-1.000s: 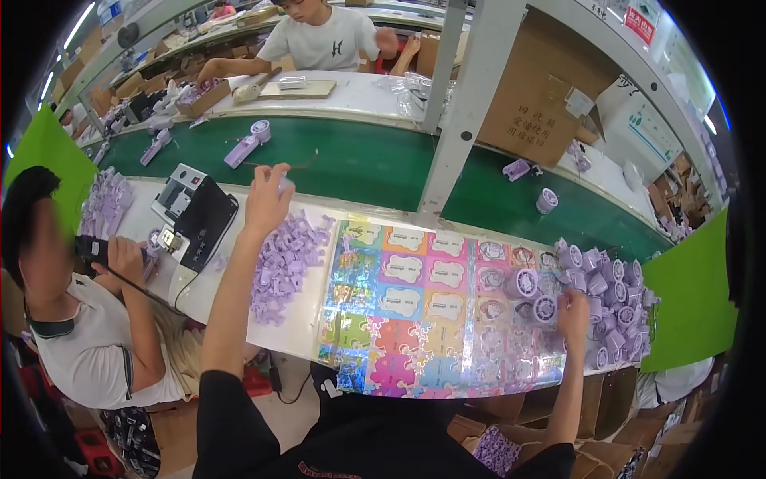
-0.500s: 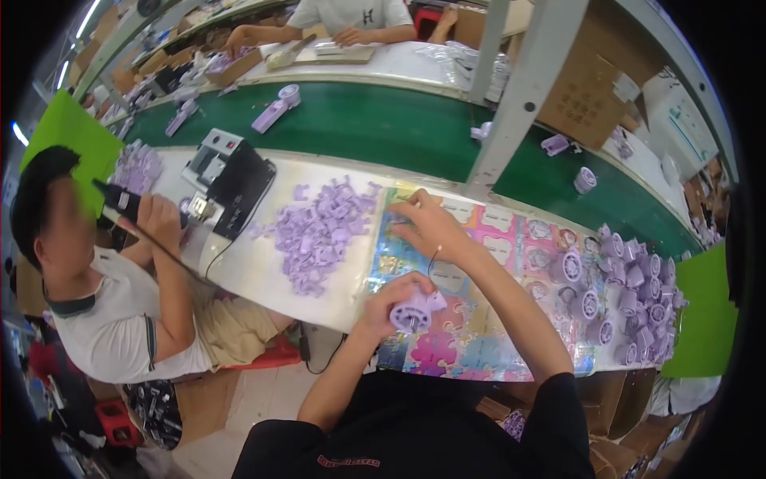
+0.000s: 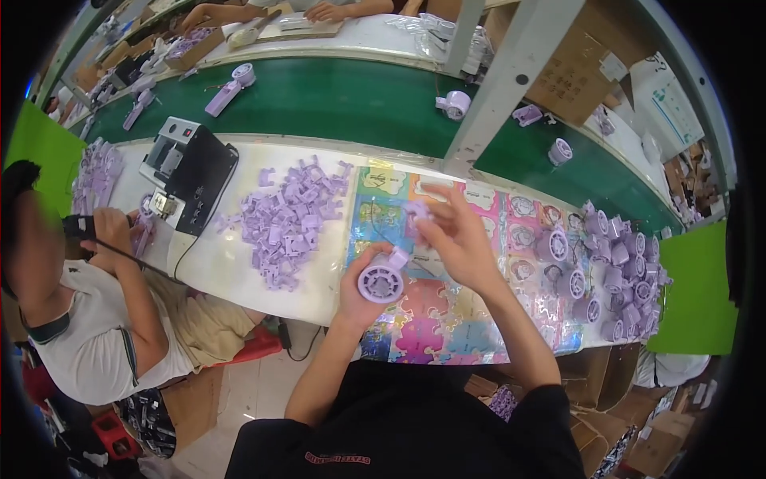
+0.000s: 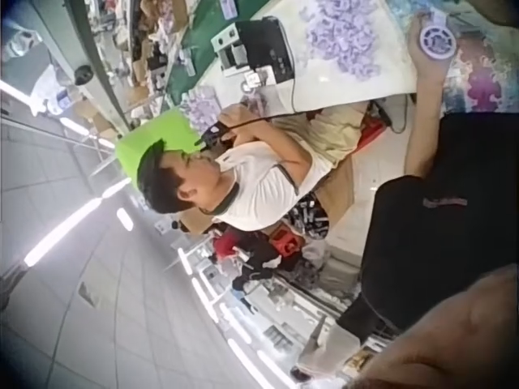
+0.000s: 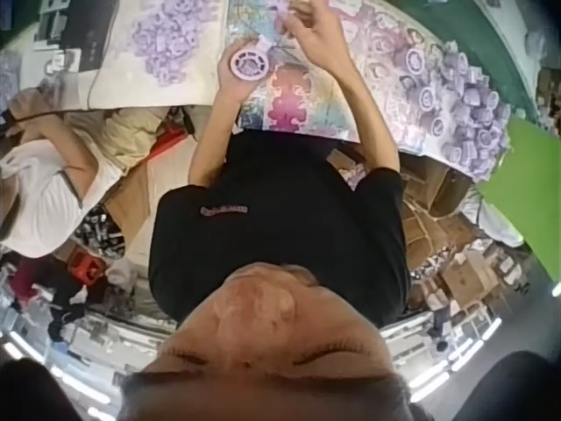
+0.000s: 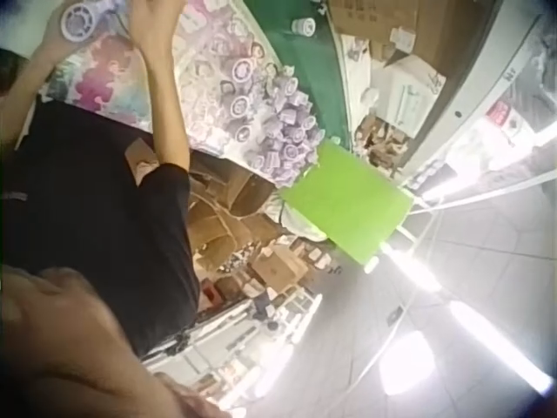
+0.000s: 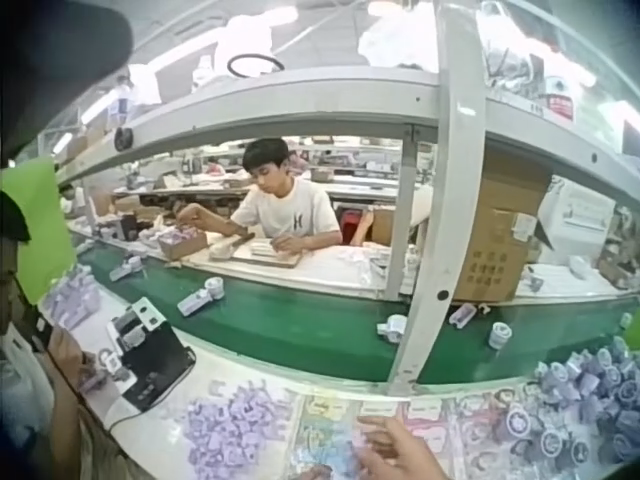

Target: The person assembles portable fans by attaching plastic components to fan head units and fitting them into plastic handles by hand, placing the assembled parts onto the table and conveyor belt.

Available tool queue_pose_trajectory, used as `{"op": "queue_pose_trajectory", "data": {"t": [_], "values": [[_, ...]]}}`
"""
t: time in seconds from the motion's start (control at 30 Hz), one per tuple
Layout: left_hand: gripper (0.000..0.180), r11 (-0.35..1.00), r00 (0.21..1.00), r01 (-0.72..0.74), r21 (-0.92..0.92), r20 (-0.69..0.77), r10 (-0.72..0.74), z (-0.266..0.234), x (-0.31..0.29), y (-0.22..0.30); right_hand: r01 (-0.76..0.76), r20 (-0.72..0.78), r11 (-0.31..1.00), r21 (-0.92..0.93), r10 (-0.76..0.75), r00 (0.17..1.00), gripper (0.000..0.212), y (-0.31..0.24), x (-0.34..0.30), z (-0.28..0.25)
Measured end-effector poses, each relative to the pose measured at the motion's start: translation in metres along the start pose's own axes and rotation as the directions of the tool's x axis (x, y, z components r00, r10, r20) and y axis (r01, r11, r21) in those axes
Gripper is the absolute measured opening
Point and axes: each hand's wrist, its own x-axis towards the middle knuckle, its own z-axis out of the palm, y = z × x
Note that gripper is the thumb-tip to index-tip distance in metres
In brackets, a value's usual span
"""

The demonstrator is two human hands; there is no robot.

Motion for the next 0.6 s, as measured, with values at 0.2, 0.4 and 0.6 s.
{"op": "queue_pose_trajectory", "data": {"t": [0.2, 0.4, 0.6], "values": [[0.036, 0.996, 1.000, -0.009, 0.094, 0.014, 0.008, 0.011, -0.004, -0.002, 0.109, 0.112, 0.925, -0.364, -0.072, 0.991, 0.032, 0.000, -0.034, -0.001], [0.034, 0.904, 0.976, -0.080, 0.419, -0.153, 0.157, 0.027, -0.004, -0.007, -0.022, 0.094, 0.927, -0.374, 0.062, 0.994, 0.031, -0.004, -0.047, -0.009], [0.017, 0.499, 0.983, -0.054, 0.865, -0.043, 0.181, 0.060, -0.017, -0.019, 0.018, 0.012, 0.939, -0.344, -0.015, 1.000, 0.026, 0.004, -0.082, -0.009]]}}
